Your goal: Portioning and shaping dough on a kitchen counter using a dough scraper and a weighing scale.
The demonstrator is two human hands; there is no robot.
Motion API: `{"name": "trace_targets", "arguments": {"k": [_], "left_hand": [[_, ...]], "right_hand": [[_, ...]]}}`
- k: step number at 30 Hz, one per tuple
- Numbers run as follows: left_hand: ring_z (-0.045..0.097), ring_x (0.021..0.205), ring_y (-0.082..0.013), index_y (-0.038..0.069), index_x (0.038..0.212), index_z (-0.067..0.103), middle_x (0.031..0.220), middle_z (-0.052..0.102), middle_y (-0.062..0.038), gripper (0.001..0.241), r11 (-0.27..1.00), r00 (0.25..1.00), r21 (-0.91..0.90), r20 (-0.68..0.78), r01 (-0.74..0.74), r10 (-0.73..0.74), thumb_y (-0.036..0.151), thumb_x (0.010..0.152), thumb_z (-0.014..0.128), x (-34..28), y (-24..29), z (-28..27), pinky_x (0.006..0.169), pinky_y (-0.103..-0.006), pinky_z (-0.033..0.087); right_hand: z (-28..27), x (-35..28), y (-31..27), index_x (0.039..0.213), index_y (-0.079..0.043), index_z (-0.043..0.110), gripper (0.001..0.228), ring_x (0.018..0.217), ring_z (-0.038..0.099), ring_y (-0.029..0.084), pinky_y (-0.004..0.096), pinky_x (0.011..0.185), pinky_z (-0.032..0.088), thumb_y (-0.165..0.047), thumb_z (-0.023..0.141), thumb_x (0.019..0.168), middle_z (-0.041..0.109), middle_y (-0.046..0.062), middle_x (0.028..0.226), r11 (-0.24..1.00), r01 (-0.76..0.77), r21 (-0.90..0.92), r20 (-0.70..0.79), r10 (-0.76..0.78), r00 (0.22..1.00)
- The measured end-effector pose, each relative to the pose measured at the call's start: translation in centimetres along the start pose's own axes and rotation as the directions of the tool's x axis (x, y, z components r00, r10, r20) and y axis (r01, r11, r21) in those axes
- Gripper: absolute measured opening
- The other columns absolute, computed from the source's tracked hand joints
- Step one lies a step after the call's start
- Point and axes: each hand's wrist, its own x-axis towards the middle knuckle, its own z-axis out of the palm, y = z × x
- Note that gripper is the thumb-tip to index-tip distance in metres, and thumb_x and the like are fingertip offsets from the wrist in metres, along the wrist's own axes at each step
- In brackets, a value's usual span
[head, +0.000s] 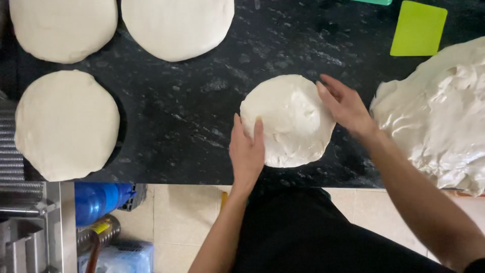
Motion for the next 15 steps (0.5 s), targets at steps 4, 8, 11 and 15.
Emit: {"name": "trace_targets", "arguments": {"k": [4, 8, 11, 15], "left_hand": [[0.053, 0.131, -0.0506, -0.003, 0.149, 0.044, 0.14, 0.054, -0.033, 0.095, 0.988, 0.99, -0.074, -0.024, 0.138, -0.141, 0.07, 0.09, 0.056, 2.3, 0.4, 2.1, 0.11, -0.0536, 0.04], [0.07, 0.106, -0.0375, 0.002, 0.131, 0.065, 0.116, 0.07, -0.025, 0.084, 0.907, 0.965, -0.343, -0.009, 0.245, -0.263, 0.068, 0.08, 0.069, 5.2, -2.4, 3.1, 0.084, -0.0411, 0.055], [0.067, 0.056, -0.0203, 0.001, 0.095, 0.072, 0.07, 0.068, -0.015, 0.052, 0.762, 0.973, -0.606, 0.129, 0.229, -0.19, 0.05, 0.079, 0.083, 5.1, -2.1, 1.2, 0.044, -0.0309, 0.052], [0.066, 0.054, -0.0189, 0.004, 0.092, 0.075, 0.069, 0.07, -0.014, 0.042, 0.855, 0.98, -0.497, 0.187, 0.149, -0.062, 0.04, 0.077, 0.088, 7.6, -2.7, -1.4, 0.045, -0.0311, 0.054]], "right_hand": [[2.6, -1.1, 1.4, 0.149, -0.005, 0.055, 0.067, 0.127, 0.056, 0.047, 0.058, 0.101, 0.049, -0.042, 0.07, 0.095, 0.059, 0.034, 0.136, 0.994, 0.0, 0.109, -0.029, 0.003, 1.0], [3.4, -0.6, -0.2, 0.128, -0.012, 0.072, 0.063, 0.086, 0.073, 0.03, 0.044, 0.069, 0.061, -0.057, 0.082, 0.085, 0.072, 0.019, 0.097, 0.907, -0.299, 0.296, 0.041, 0.3, 0.953], [2.8, -2.5, -2.5, 0.116, 0.006, 0.071, 0.063, 0.075, 0.07, 0.03, 0.047, 0.062, 0.057, -0.042, 0.089, 0.079, 0.069, 0.023, 0.087, 0.823, -0.389, 0.414, 0.075, 0.395, 0.916], [2.8, -3.4, -0.8, 0.12, 0.01, 0.068, 0.066, 0.072, 0.071, 0.033, 0.05, 0.06, 0.059, -0.035, 0.091, 0.078, 0.069, 0.025, 0.087, 0.76, -0.393, 0.518, 0.069, 0.421, 0.905]]}}
